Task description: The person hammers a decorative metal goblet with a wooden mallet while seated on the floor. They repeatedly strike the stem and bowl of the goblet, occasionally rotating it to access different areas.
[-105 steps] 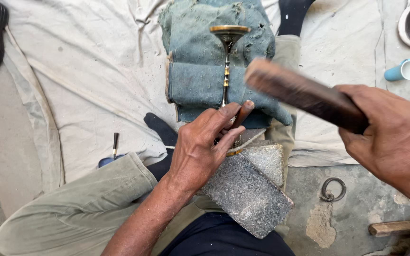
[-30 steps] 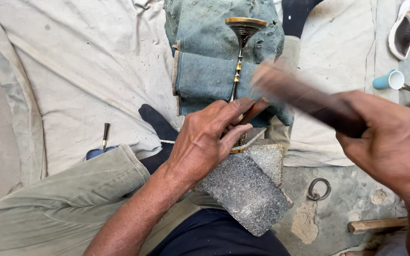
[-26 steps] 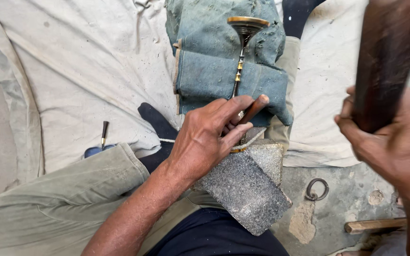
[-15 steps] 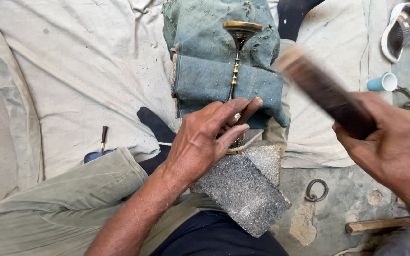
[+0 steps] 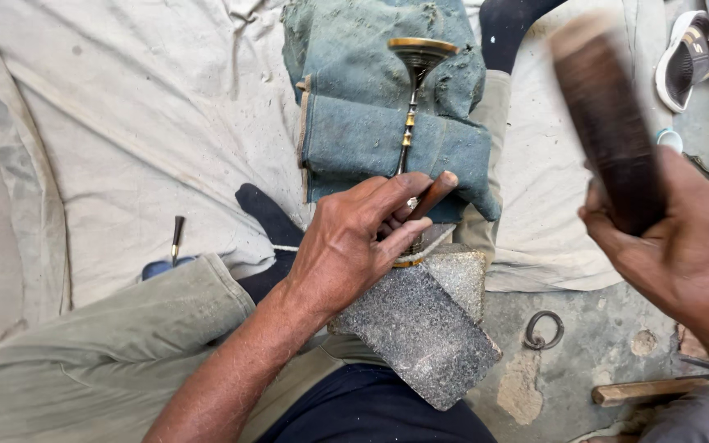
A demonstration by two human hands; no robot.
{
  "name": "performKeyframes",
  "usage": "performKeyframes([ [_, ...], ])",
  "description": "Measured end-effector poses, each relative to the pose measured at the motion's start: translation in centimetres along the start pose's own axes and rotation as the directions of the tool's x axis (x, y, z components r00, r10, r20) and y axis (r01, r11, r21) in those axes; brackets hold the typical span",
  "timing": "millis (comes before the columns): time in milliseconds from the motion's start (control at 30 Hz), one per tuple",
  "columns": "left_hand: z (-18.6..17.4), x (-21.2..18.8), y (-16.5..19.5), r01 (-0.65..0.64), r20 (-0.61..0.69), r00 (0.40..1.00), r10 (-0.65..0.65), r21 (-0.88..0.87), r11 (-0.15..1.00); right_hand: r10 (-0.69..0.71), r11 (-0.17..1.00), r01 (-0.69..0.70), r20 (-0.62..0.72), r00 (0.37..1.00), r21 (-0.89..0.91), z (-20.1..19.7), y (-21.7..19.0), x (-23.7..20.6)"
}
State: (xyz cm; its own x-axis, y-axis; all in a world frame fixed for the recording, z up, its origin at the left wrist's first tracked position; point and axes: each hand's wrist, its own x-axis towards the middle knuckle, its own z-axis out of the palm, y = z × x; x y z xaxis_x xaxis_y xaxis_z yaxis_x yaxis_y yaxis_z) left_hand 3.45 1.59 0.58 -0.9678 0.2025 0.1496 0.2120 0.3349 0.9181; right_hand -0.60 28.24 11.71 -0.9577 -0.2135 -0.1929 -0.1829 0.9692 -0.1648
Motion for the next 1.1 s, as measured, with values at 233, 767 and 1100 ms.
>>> performKeyframes([
  [233,-0.1,-0.1,-0.2,-0.047,-0.031,0.998,0.048,0.006,0.999,0.05,0.99,-0.047,0.018,0.999,-0.136,0.4,0.5,-0.5],
  [767,0.0,-0.3,-0.6,-0.054,-0.014,0.998,0.054,-0.001,0.999,0.048,0.999,-0.048,-0.022,0.999,-0.015,1.4,2.2,-0.4],
  [1100,-0.3,-0.2,-1.0,-0.038,0.033,0.999,0.038,0.001,0.999,-0.088,0.996,0.087,-0.017,0.996,-0.031,0.5,-1.1,0.3],
])
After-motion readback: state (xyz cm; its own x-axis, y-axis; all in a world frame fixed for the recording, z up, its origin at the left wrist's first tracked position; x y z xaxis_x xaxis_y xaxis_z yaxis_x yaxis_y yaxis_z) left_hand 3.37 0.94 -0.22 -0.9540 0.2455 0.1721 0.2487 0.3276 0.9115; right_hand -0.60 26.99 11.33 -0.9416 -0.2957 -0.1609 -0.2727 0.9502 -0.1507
